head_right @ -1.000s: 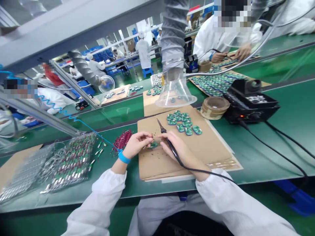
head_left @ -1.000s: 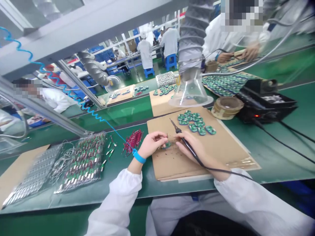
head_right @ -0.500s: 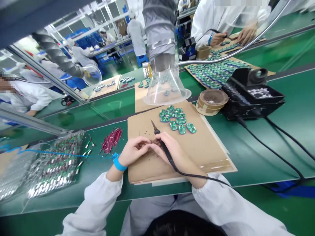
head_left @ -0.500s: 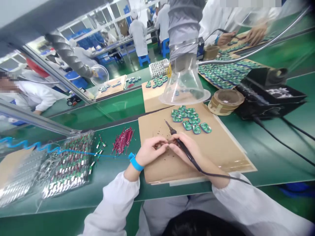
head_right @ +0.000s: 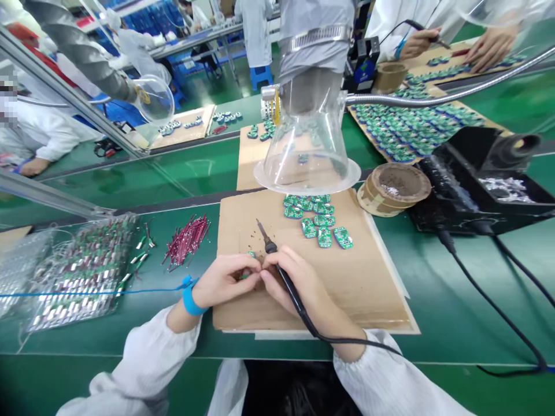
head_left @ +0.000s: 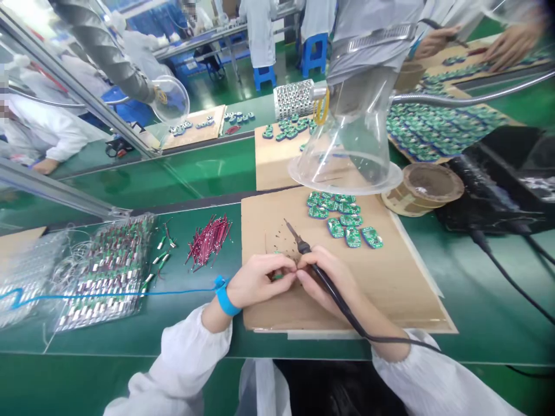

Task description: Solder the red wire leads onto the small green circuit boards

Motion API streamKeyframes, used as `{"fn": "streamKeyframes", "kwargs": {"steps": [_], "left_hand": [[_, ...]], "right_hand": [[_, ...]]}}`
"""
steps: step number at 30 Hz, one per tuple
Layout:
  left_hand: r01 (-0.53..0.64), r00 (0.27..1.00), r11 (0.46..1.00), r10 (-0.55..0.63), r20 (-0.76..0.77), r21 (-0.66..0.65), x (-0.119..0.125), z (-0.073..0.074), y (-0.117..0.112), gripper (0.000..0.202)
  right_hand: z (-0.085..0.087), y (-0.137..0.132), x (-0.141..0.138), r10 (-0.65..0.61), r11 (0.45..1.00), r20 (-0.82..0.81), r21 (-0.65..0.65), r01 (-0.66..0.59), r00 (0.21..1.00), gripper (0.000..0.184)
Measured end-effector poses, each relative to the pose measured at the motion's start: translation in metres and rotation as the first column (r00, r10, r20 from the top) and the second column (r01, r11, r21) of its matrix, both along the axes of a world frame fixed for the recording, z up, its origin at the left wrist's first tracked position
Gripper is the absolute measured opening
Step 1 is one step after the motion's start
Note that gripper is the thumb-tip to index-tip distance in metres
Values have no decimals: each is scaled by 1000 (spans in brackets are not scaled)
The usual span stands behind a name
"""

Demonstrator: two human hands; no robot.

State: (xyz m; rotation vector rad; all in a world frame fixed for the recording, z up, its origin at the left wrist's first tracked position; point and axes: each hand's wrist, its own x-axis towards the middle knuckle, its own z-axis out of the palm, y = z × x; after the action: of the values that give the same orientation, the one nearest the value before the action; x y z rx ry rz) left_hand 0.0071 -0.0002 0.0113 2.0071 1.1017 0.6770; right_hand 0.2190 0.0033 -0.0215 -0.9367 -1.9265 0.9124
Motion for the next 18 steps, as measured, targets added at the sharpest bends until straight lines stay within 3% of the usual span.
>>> {"fn": "streamKeyframes", "kwargs": {"steps": [6, 13, 18], "left_hand": [[3, 980, 966, 49, 195, -259, 1, -2, -6, 16], [-48, 963, 959, 119, 243, -279, -1, -12, -10, 19], [-87, 935, 953, 178, 306, -289, -3, -16, -13, 22]], "right_hand": [[4, -3, 1, -47, 999, -38, -13, 46, 998, 7], [-1, -6, 2, -77, 994, -88, 76, 83, 993, 6], [3, -5, 1, -89, 992, -15, 91, 90, 996, 6]]}}
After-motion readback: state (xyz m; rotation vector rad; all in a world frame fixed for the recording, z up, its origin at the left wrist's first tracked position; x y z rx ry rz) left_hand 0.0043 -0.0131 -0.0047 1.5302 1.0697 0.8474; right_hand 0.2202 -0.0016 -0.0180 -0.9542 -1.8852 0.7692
